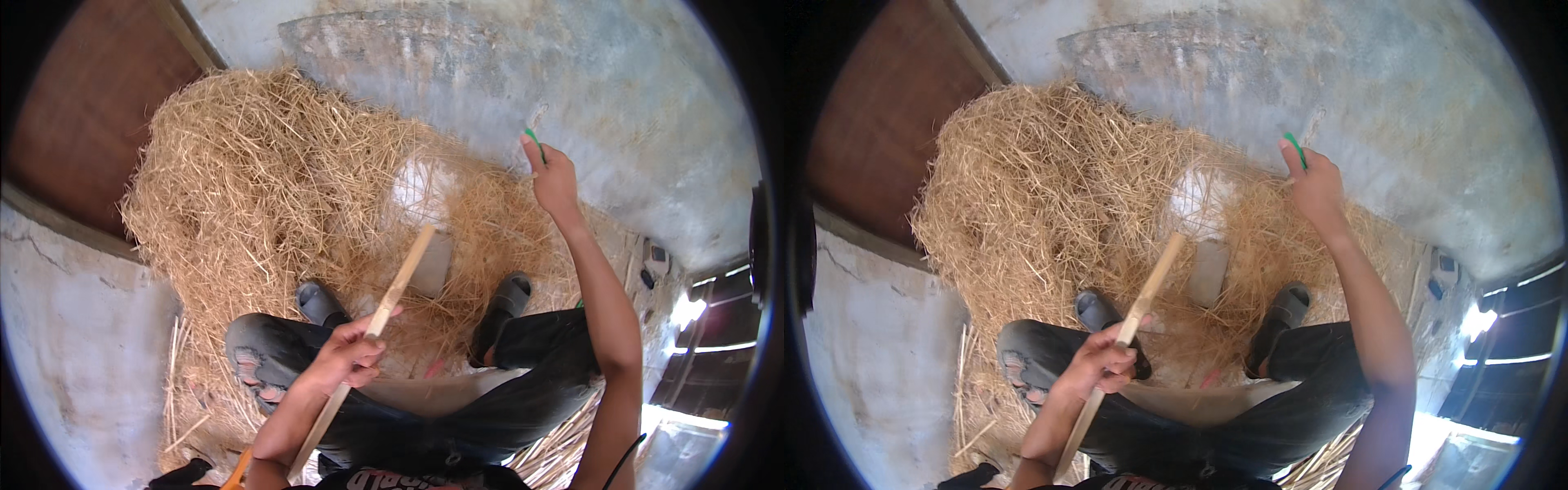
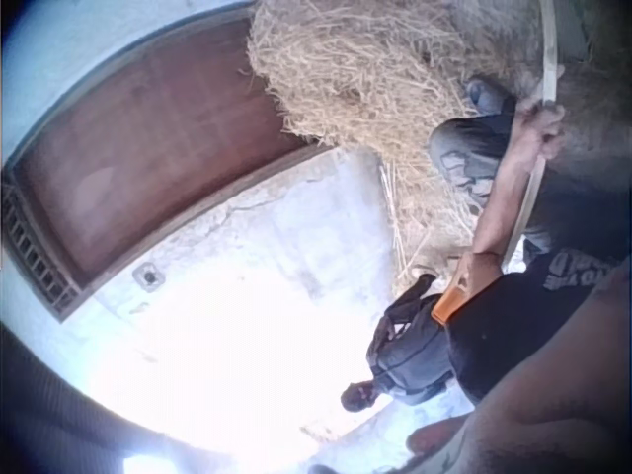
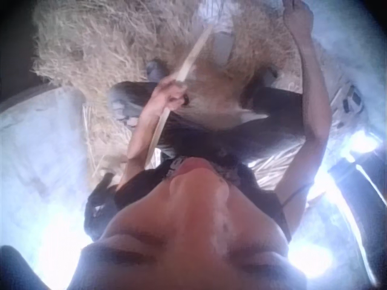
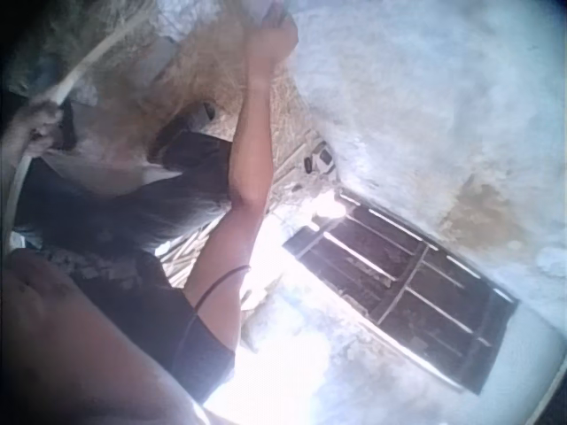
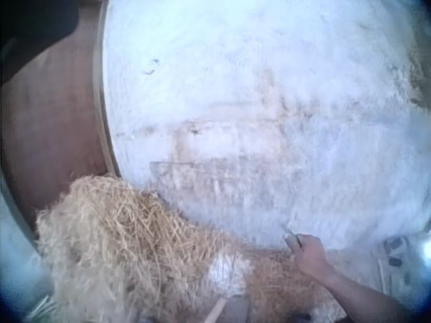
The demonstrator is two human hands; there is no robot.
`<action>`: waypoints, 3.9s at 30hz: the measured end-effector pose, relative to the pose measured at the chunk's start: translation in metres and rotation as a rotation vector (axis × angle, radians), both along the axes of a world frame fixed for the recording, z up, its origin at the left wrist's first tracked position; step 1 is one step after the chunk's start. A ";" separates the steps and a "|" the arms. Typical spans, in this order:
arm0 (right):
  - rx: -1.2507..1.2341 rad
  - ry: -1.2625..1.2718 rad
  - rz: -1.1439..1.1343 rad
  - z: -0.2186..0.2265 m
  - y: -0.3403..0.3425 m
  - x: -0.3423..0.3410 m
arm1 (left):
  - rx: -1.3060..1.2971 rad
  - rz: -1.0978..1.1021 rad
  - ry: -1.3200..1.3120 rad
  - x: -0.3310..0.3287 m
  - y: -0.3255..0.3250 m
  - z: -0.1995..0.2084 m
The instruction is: The person shaves a thin wooden strip using a small green utility knife and then uses a saw to cut a larger wooden piece while sitting on a floor covered in straw.
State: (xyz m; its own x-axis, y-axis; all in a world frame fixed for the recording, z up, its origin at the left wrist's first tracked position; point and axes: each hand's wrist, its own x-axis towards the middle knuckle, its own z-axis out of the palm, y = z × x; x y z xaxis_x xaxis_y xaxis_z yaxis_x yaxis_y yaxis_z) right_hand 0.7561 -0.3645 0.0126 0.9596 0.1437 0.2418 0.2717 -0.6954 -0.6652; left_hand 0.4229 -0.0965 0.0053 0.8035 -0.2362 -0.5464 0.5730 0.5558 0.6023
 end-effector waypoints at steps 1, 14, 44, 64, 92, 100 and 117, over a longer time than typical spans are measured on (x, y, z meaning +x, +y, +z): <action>0.070 0.054 0.052 0.004 0.000 -0.002 | -0.017 0.026 -0.003 0.002 0.002 0.002; 0.458 0.486 0.584 -0.014 0.085 -0.114 | -0.148 0.033 -0.038 0.018 0.000 -0.001; 0.001 0.134 0.841 0.016 0.098 -0.088 | 0.612 0.077 -0.374 0.088 0.023 0.014; 0.073 0.140 0.671 0.010 0.095 -0.102 | 0.972 0.201 -0.502 0.057 0.029 -0.002; 0.021 0.145 0.488 0.016 0.075 -0.070 | 1.223 0.143 -0.531 0.055 0.022 -0.008; -0.050 0.142 0.783 0.006 0.093 -0.122 | 1.227 0.146 -0.541 0.062 0.015 -0.011; 0.023 0.088 0.109 -0.002 0.039 0.026 | 1.311 0.064 -0.617 0.036 0.014 -0.003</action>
State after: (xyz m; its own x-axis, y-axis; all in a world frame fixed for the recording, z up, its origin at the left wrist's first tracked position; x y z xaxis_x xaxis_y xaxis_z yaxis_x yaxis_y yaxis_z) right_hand 0.7824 -0.3255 0.0106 0.9564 0.2434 0.1617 0.2845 -0.6495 -0.7051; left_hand 0.4594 -0.0820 0.0023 0.9761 0.1967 0.0926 0.0355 -0.5641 0.8249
